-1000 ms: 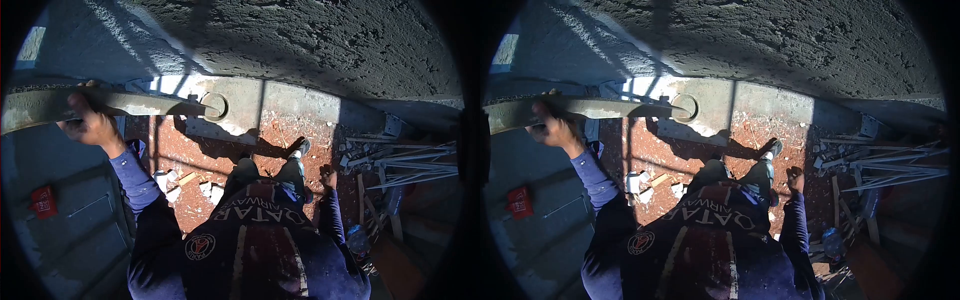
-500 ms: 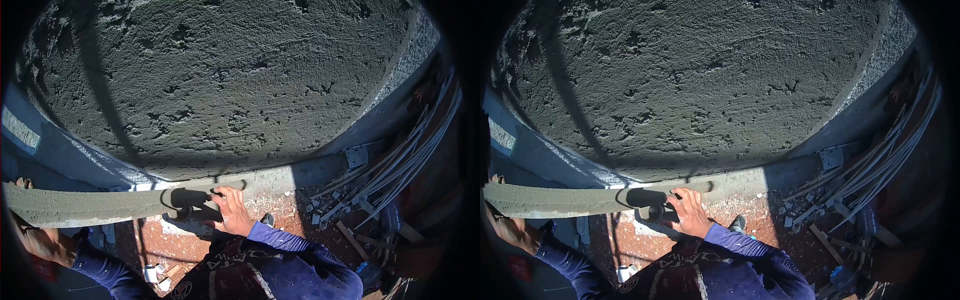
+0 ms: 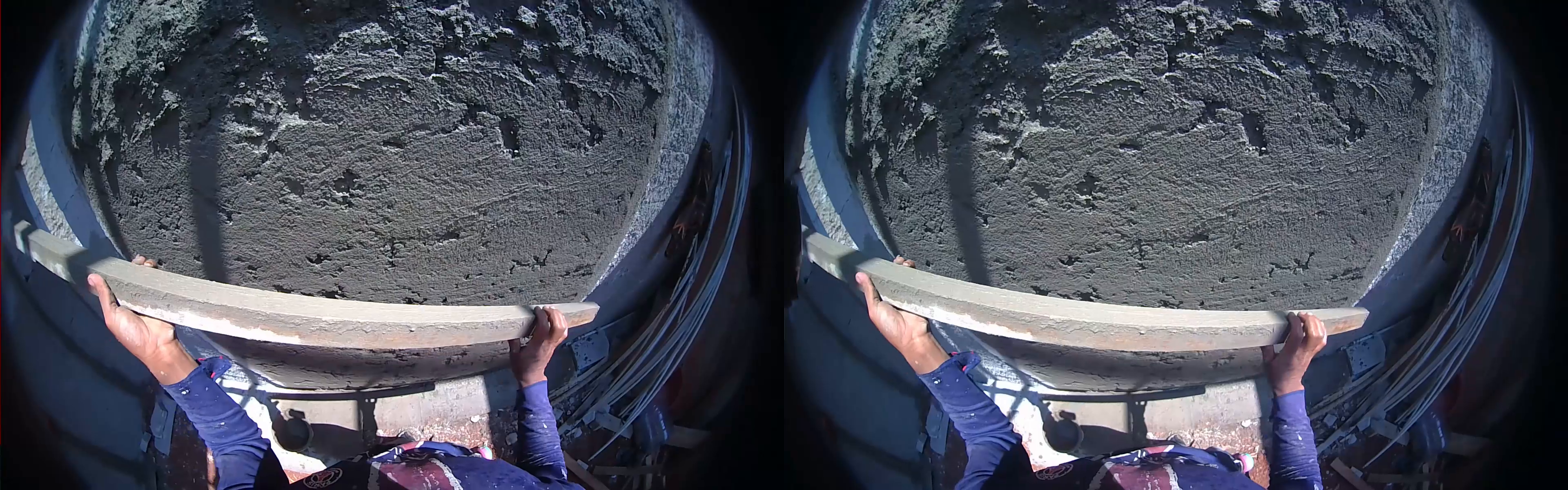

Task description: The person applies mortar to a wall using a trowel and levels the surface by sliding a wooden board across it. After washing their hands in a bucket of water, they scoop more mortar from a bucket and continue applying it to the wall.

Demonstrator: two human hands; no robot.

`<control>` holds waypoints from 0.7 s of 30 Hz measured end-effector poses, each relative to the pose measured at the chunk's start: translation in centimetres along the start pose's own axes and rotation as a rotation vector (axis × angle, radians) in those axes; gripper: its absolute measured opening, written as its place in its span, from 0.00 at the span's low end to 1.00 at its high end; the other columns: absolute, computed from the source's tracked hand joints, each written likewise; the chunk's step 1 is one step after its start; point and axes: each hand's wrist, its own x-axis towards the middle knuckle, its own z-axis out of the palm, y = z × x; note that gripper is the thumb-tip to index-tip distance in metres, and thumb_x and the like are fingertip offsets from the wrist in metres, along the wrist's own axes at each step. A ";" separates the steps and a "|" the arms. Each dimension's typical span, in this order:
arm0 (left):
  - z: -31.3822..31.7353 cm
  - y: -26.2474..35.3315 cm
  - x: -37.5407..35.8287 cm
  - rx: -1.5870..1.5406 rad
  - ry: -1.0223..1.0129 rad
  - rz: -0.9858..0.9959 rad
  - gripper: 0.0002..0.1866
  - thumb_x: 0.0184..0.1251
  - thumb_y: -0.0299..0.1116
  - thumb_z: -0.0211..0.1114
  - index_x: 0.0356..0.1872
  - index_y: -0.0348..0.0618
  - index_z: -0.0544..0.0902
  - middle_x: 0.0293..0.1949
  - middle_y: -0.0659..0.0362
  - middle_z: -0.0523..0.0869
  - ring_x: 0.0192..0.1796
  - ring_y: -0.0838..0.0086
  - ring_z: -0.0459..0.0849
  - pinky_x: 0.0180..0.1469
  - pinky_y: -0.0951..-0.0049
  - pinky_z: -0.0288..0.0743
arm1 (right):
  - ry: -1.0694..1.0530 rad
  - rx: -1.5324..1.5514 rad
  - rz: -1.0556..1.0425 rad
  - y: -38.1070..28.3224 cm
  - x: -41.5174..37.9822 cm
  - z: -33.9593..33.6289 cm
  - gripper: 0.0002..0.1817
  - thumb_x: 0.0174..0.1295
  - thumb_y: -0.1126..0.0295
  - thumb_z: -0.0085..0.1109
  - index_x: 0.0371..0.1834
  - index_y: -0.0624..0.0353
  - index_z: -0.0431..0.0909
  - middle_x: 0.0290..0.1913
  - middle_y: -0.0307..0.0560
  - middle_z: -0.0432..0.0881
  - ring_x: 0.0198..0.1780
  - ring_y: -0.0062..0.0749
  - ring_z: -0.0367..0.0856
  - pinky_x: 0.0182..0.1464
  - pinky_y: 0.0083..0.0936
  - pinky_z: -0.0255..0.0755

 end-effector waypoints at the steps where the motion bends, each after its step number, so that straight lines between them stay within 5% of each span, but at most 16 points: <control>1: -0.1 -0.8 0.5 -0.030 0.009 -0.010 0.26 0.70 0.53 0.60 0.48 0.36 0.74 0.40 0.43 0.80 0.42 0.56 0.82 0.44 0.60 0.80 | 0.055 0.004 -0.030 0.9 1.6 0.1 0.34 0.54 0.61 0.65 0.62 0.64 0.65 0.60 0.56 0.66 0.65 0.54 0.63 0.68 0.50 0.53; 3: 0.3 -2.4 0.7 -0.035 0.034 -0.007 0.28 0.71 0.55 0.58 0.50 0.36 0.74 0.43 0.46 0.80 0.45 0.58 0.81 0.49 0.59 0.78 | 0.152 -0.037 -0.077 2.5 5.1 0.2 0.33 0.53 0.66 0.63 0.62 0.64 0.65 0.59 0.56 0.68 0.65 0.55 0.64 0.69 0.51 0.54; 4: 3.1 -2.9 0.2 0.070 0.229 0.092 0.29 0.71 0.56 0.57 0.54 0.37 0.74 0.45 0.51 0.80 0.50 0.62 0.80 0.54 0.61 0.75 | 0.193 -0.086 -0.092 3.5 6.8 0.1 0.32 0.52 0.69 0.61 0.62 0.63 0.65 0.58 0.56 0.69 0.64 0.54 0.65 0.69 0.51 0.54; 7: 3.2 -3.8 0.5 0.205 0.043 0.019 0.25 0.75 0.54 0.52 0.56 0.43 0.75 0.51 0.59 0.81 0.52 0.71 0.80 0.54 0.63 0.73 | 0.374 -0.130 -0.136 5.9 13.4 -0.8 0.32 0.51 0.83 0.55 0.64 0.63 0.64 0.60 0.56 0.71 0.66 0.52 0.66 0.69 0.46 0.56; 10: 2.8 -4.5 0.9 0.418 -0.141 -0.143 0.27 0.75 0.55 0.50 0.56 0.39 0.76 0.50 0.57 0.84 0.53 0.74 0.81 0.52 0.71 0.74 | 0.398 -0.210 -0.135 11.6 18.8 -0.6 0.33 0.56 0.79 0.61 0.68 0.60 0.63 0.65 0.55 0.70 0.68 0.48 0.65 0.70 0.44 0.56; 12: 3.4 -7.7 2.0 0.641 -0.101 0.202 0.30 0.74 0.59 0.51 0.24 0.41 0.76 0.23 0.68 0.68 0.26 0.84 0.60 0.28 0.75 0.58 | 0.409 -0.120 -0.230 13.7 22.7 -1.1 0.32 0.59 0.79 0.60 0.69 0.59 0.63 0.66 0.53 0.69 0.70 0.48 0.64 0.71 0.41 0.57; 13: 3.1 -8.0 2.4 0.782 -0.174 0.132 0.33 0.74 0.60 0.50 0.20 0.40 0.74 0.20 0.68 0.65 0.26 0.83 0.59 0.28 0.75 0.57 | 0.426 -0.149 -0.274 14.9 24.4 -0.9 0.32 0.59 0.78 0.60 0.69 0.59 0.63 0.67 0.53 0.69 0.70 0.47 0.64 0.71 0.41 0.58; 16: 4.5 -10.3 3.8 0.885 -0.202 0.079 0.32 0.67 0.62 0.59 0.29 0.35 0.83 0.23 0.58 0.79 0.29 0.75 0.73 0.38 0.67 0.70 | 0.481 -0.214 -0.309 16.2 28.9 -0.4 0.33 0.59 0.77 0.60 0.69 0.60 0.62 0.67 0.51 0.69 0.70 0.44 0.65 0.71 0.39 0.59; 17: 5.7 -11.0 3.9 0.837 -0.252 0.197 0.31 0.64 0.61 0.64 0.28 0.34 0.83 0.24 0.54 0.81 0.31 0.72 0.77 0.40 0.64 0.72 | 0.467 -0.256 -0.293 16.6 30.1 -0.5 0.33 0.58 0.78 0.60 0.69 0.60 0.62 0.67 0.50 0.70 0.70 0.43 0.65 0.71 0.38 0.59; 21: 7.8 -10.8 5.4 1.105 -0.186 0.337 0.24 0.51 0.50 0.78 0.29 0.35 0.83 0.22 0.51 0.83 0.28 0.70 0.83 0.33 0.65 0.74 | 0.496 -0.314 -0.355 18.1 33.7 -0.9 0.31 0.60 0.74 0.60 0.68 0.60 0.64 0.66 0.50 0.71 0.68 0.44 0.68 0.70 0.37 0.61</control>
